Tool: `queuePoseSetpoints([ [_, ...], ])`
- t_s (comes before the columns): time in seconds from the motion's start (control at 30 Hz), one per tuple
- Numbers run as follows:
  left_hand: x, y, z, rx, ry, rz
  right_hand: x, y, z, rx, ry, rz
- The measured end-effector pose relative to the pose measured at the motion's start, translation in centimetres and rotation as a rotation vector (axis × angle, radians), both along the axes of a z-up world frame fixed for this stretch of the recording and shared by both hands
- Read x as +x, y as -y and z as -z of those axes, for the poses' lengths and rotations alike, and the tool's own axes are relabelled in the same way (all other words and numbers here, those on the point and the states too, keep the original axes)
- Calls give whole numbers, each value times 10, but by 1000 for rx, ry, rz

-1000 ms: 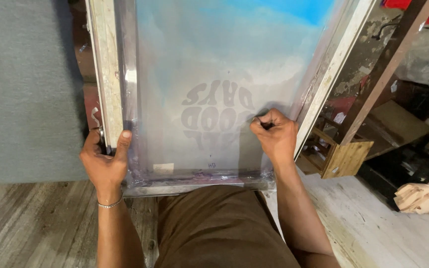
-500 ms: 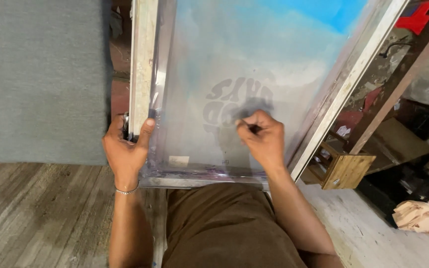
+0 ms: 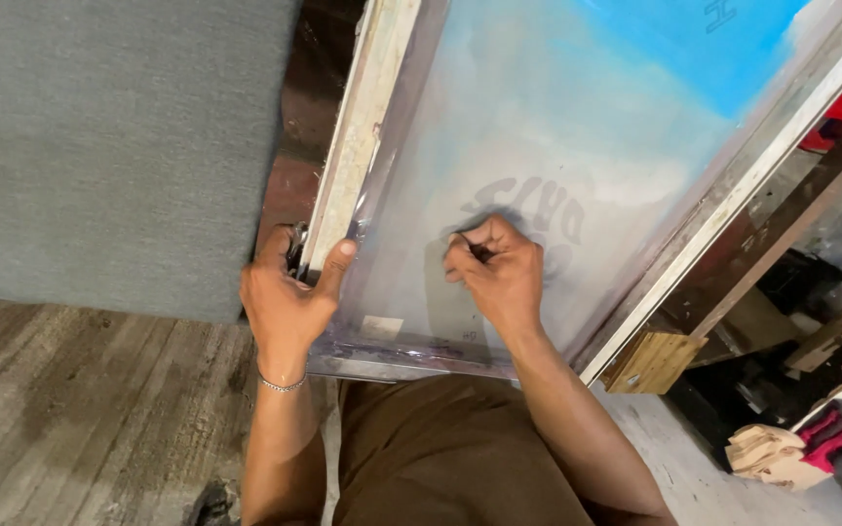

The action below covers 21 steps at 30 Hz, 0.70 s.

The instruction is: The person adjusts a screen printing frame on a workbench, using a small tool to tighten a clamp at the top. They then measure a nearby grey board with a metal ruler and return to the frame to make further adjustments.

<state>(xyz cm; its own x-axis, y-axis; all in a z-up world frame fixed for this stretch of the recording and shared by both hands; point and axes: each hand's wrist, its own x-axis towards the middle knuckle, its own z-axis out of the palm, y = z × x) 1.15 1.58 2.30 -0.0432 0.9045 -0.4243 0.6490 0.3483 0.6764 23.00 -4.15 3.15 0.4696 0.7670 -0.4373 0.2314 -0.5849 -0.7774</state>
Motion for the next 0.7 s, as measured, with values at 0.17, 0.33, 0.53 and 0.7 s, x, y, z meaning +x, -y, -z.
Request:
queuePoseSetpoints([
  [0.17,-3,-1,-1,-25,5,-3,2,7,15,-8,36,-15],
  [0.33,-1,-3,-4,-25,0,9,2,3,13,1,29,-24],
  [0.53,-1,-4,-3,-17,-8,16,-1,-3,4,1,40,-42],
  [0.7,-1,-3,1,21,11,18,3,-7,9,18,72,-63],
])
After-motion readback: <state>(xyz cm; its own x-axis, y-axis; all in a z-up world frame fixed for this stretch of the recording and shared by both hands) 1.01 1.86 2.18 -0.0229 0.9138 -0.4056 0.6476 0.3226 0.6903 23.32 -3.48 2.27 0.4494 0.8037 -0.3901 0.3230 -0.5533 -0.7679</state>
